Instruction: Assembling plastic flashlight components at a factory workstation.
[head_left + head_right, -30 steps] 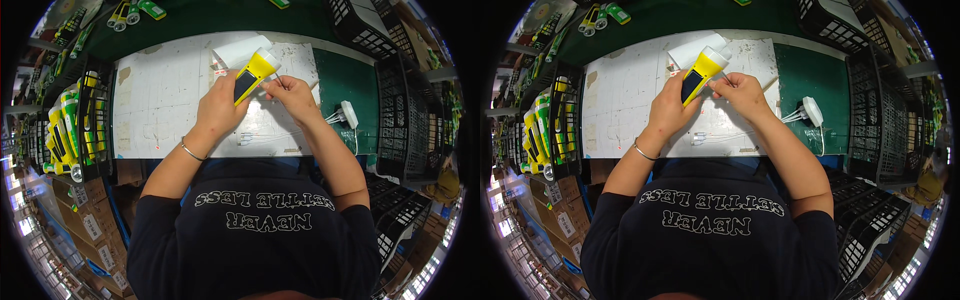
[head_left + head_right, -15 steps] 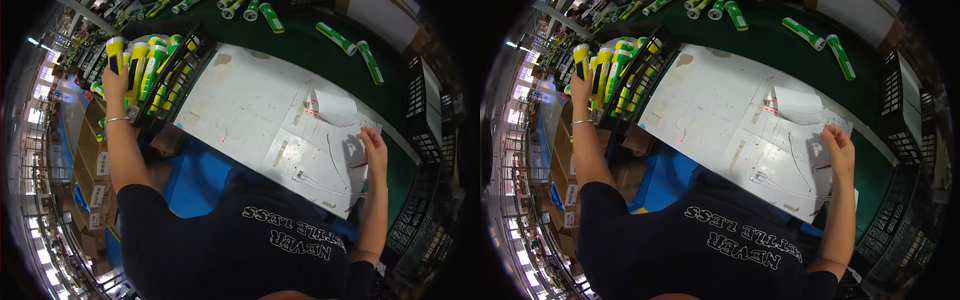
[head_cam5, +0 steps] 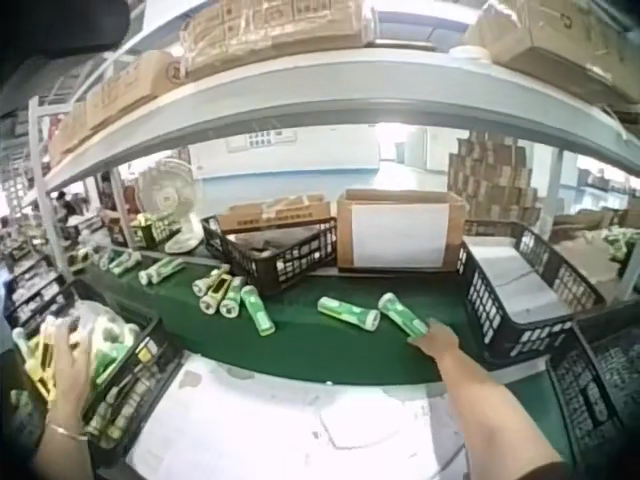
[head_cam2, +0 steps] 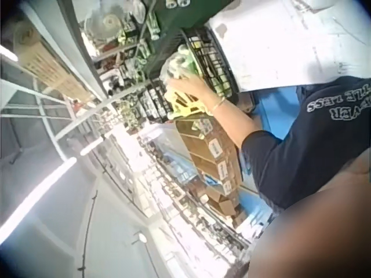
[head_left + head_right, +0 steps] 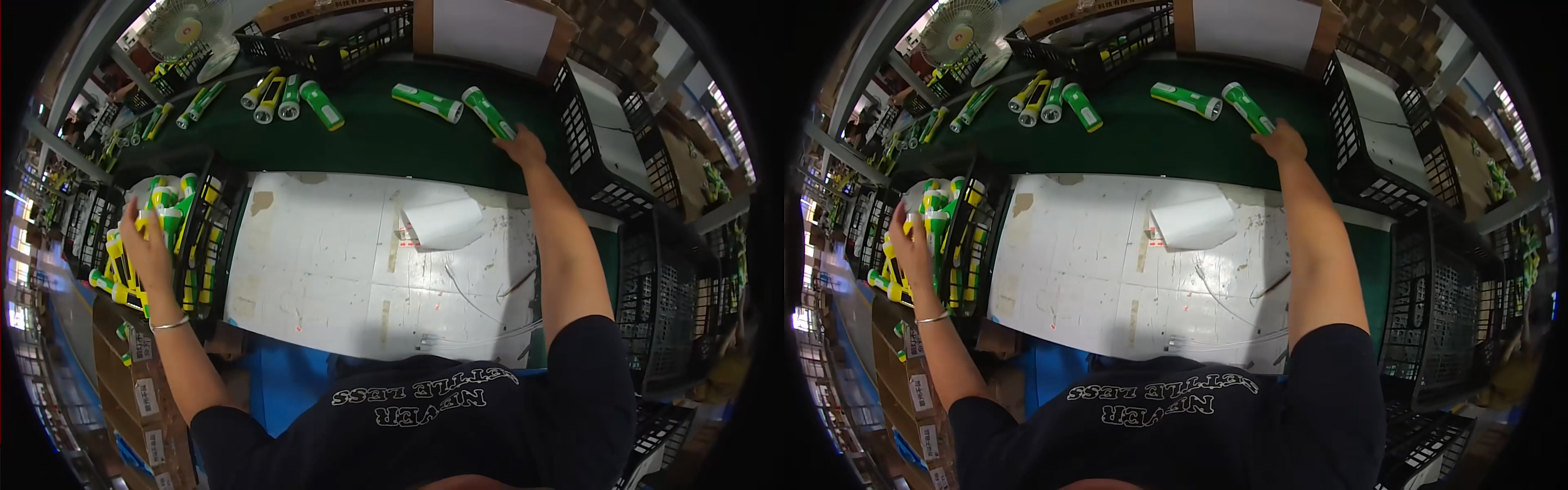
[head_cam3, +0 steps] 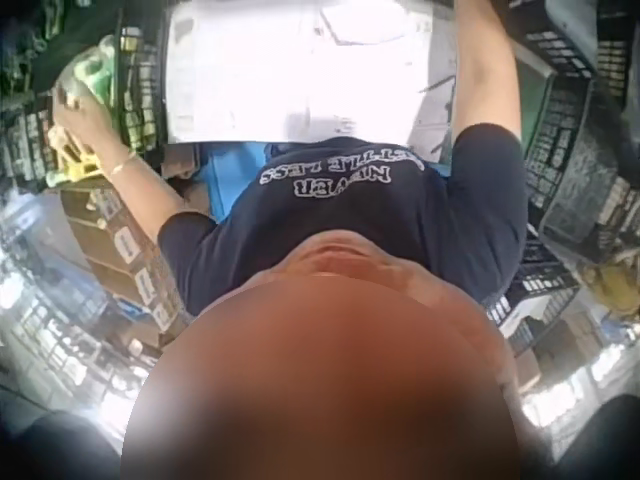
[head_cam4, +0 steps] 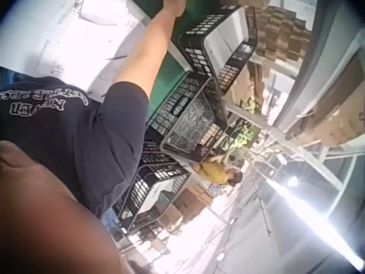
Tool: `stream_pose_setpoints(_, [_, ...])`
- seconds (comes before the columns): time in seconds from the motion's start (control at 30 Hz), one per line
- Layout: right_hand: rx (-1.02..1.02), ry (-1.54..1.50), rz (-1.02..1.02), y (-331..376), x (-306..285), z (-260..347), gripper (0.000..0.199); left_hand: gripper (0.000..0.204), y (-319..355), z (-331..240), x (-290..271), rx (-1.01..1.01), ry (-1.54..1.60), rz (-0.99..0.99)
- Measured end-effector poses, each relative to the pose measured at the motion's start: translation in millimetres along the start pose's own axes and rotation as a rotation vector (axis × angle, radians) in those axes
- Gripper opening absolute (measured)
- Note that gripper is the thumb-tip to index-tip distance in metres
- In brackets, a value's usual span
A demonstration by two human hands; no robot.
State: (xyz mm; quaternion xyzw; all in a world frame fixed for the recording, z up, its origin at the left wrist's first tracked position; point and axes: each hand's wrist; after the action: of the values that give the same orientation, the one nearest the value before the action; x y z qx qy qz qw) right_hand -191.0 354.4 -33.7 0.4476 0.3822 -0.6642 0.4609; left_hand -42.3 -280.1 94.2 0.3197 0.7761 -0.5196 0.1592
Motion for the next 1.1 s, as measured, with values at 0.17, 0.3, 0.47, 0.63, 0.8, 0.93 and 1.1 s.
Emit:
stream_pose_setpoints(0.17, [0.117,-0.276,-0.006,15.7,-15.1,4.1,0.060,0.033,55.3,-111.4,66.9,-0.151,0.663,0.430])
stream_pose_setpoints(0.3, [0.189,-0.906,-0.013,78.3,-63.5,44.9,0.052,0.045,98.9,-198.0,121.8,-0.626,1.231,1.061])
stream_pose_setpoints(0.47, [-0.345,-0.414,-0.190,217.4,-81.1,85.4,0.046,0.051,128.1,-292.8,164.2,-0.961,1.827,1.304])
stream_pose_setpoints(0.63, [-0.429,-0.553,-0.131,298.3,-78.0,80.1,0.040,0.041,167.2,-292.9,166.1,-1.264,1.641,1.422])
stream_pose_setpoints(0.8, [-0.222,-0.748,0.054,326.2,-68.9,52.6,0.032,0.039,188.9,-283.5,147.3,-1.364,1.584,1.490])
stream_pose_setpoints(0.93, [-0.150,-0.800,0.089,333.7,-68.9,46.1,0.029,0.041,197.6,-283.7,136.3,-1.309,1.539,1.537])
stream_pose_setpoints(1.1, [-0.132,-0.822,0.088,336.4,-72.1,49.1,0.029,0.040,198.8,-287.6,127.9,-1.284,1.503,1.565])
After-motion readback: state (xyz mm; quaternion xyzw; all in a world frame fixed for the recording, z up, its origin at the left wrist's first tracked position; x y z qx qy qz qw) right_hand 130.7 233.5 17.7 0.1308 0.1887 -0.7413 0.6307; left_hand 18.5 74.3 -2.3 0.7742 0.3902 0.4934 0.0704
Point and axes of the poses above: each hand's wrist, its own y-axis away from the middle knuckle, its own x-axis out of the palm, z = x × y, and after that the axes turned 5 degrees about -x, right-handed
